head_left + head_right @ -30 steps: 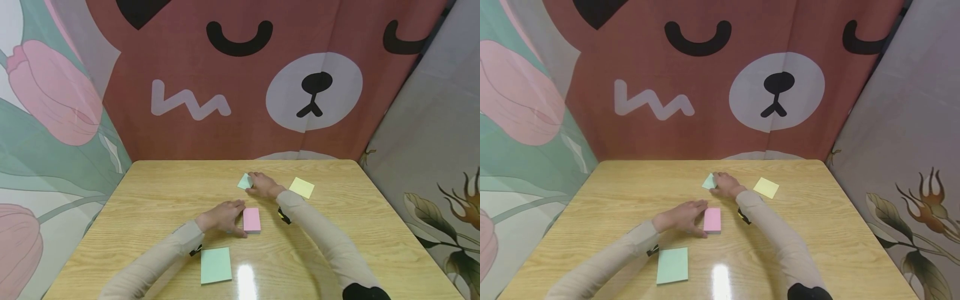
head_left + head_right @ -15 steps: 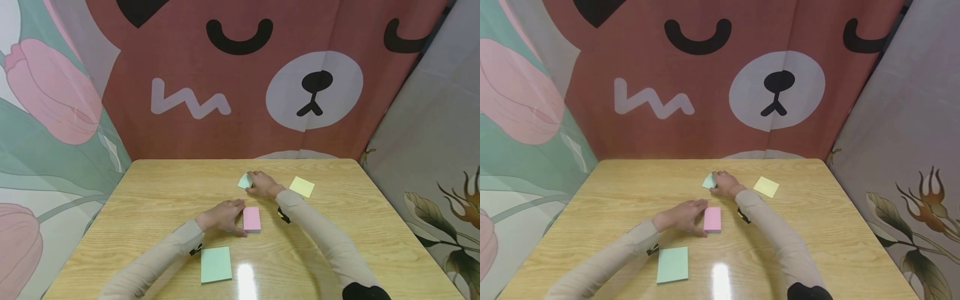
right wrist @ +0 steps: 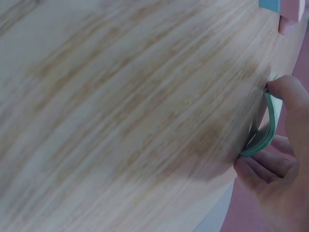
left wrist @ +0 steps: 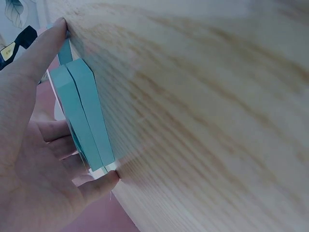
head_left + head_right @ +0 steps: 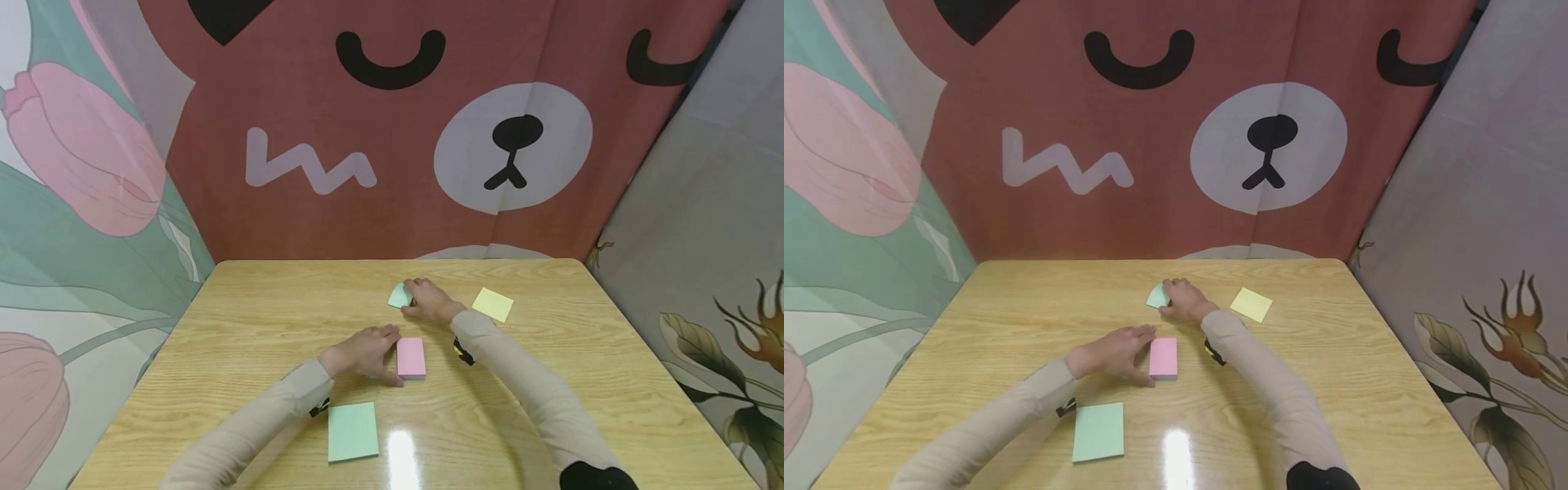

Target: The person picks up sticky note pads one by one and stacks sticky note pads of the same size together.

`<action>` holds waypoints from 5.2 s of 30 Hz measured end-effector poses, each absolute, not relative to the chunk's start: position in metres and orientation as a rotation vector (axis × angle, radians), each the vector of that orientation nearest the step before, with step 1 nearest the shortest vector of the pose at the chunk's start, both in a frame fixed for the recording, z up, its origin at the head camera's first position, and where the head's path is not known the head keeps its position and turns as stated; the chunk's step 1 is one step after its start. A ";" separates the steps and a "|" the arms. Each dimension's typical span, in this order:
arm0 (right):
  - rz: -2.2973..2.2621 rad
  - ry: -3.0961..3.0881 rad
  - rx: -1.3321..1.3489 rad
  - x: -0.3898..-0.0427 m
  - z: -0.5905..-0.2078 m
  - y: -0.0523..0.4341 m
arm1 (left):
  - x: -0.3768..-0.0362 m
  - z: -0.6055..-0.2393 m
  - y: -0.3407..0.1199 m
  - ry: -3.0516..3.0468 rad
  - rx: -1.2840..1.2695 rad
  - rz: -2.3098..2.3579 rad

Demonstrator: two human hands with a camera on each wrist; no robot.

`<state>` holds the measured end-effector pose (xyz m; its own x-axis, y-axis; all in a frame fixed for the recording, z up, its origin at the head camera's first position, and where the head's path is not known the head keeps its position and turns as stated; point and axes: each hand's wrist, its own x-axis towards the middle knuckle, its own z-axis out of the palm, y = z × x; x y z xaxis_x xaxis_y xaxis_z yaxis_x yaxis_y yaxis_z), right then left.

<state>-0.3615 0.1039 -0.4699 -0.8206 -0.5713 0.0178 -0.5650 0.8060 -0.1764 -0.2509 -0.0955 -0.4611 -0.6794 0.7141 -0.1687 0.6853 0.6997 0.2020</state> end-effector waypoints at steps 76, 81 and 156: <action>-0.413 2.942 -1.264 -0.311 -0.456 0.146 | -0.250 -0.463 -0.096 2.684 1.121 0.239; -0.410 2.932 -1.317 -0.302 -0.454 0.148 | -0.249 -0.464 -0.095 2.687 1.111 0.247; -0.283 2.692 -1.517 -0.249 -0.469 0.144 | -0.249 -0.459 -0.093 2.684 1.056 0.179</action>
<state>-0.2494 0.1438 -0.4691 -0.5210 -0.8517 0.0553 -0.8447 0.5052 -0.1769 -0.2488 -0.0928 -0.4585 -0.7057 0.6835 -0.1868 0.6525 0.7296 0.2046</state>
